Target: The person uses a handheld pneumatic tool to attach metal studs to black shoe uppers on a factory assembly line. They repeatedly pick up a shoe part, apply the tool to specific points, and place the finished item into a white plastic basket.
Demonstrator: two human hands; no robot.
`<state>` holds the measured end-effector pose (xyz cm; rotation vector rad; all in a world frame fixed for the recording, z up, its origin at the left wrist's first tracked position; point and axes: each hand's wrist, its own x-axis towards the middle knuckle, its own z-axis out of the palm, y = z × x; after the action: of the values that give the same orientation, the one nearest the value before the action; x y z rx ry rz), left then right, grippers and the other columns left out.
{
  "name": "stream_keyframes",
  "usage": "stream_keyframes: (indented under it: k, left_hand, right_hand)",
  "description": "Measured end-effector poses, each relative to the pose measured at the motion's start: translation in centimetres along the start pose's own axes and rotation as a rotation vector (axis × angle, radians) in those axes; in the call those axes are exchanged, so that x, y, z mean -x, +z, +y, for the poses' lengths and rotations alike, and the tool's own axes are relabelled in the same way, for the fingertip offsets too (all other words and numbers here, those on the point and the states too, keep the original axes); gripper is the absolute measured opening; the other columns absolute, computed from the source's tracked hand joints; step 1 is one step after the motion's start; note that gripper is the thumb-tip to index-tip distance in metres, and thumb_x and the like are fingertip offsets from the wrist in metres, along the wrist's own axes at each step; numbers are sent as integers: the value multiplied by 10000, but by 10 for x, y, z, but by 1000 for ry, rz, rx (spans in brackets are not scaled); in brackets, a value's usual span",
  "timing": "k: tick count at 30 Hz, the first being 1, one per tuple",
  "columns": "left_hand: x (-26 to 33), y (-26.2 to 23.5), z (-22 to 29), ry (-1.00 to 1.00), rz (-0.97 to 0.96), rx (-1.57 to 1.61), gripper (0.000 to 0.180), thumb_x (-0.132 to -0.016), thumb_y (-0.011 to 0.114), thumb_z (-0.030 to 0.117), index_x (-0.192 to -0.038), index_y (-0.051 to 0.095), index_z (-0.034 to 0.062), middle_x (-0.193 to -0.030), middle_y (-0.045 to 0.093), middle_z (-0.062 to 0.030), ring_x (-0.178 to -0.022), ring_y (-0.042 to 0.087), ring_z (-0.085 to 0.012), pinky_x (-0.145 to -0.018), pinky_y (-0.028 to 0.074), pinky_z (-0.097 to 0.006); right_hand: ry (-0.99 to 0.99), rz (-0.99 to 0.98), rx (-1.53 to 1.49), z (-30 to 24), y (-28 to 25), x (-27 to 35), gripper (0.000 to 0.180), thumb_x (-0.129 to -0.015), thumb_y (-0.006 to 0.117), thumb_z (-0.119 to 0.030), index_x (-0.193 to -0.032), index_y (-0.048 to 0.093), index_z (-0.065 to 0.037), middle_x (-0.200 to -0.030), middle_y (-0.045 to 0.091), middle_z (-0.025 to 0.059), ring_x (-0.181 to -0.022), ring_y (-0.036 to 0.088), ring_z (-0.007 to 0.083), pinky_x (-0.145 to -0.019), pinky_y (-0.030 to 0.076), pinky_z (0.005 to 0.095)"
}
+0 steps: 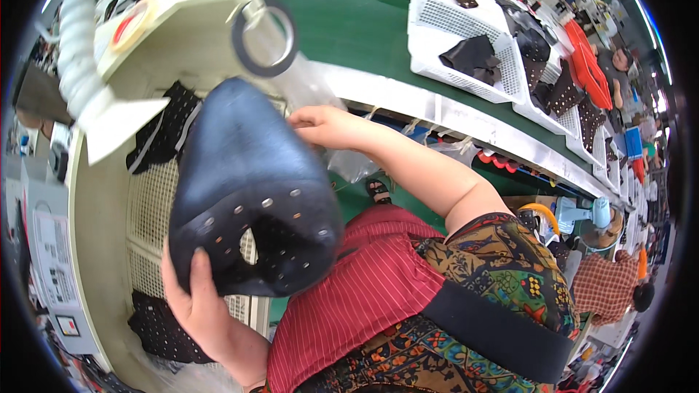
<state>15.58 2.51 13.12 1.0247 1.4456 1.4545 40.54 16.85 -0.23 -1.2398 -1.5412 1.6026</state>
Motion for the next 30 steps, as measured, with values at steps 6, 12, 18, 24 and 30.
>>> stream_keyframes:
  k: [6,12,18,24,30]
  left_hand:
    - [-29,164,6,14,-378,192,369,-879,510,-9,-1243,474,-61,-1135,592,-146,-1021,592,-214,-906,470,-333]
    - [-58,344,13,-275,-502,524,379,-870,531,15,-1242,464,-11,-1157,574,-148,-1026,595,-265,-887,502,-401]
    - [-98,499,-37,-421,-603,726,369,-915,437,14,-1284,417,23,-1234,531,-162,-1099,555,-301,-942,467,-445]
    - [-137,570,-172,-473,-494,607,421,-959,469,141,-1354,349,57,-1288,489,-138,-1133,535,-289,-974,456,-478]
    - [-136,543,-176,-508,-462,341,702,-906,604,263,-1440,179,92,-1352,418,-147,-1203,476,-303,-1024,353,-497]
  right_hand:
    - [-95,281,17,57,-132,77,348,-888,584,-188,-1165,564,21,-1024,642,92,-870,608,144,-778,491,272]
    - [-54,621,67,54,-247,190,321,-899,577,-148,-1169,552,26,-1071,630,112,-966,600,157,-833,484,285]
    - [3,809,-91,77,-297,267,285,-902,546,-71,-1173,536,16,-1049,614,104,-1008,585,166,-844,479,285]
    - [131,908,-61,106,-308,302,270,-898,550,-49,-1158,542,24,-1002,621,86,-908,583,132,-818,482,269]
    - [72,1037,744,105,-322,308,388,-789,663,-106,-1152,557,-19,-1071,588,136,-929,594,257,-811,480,344]
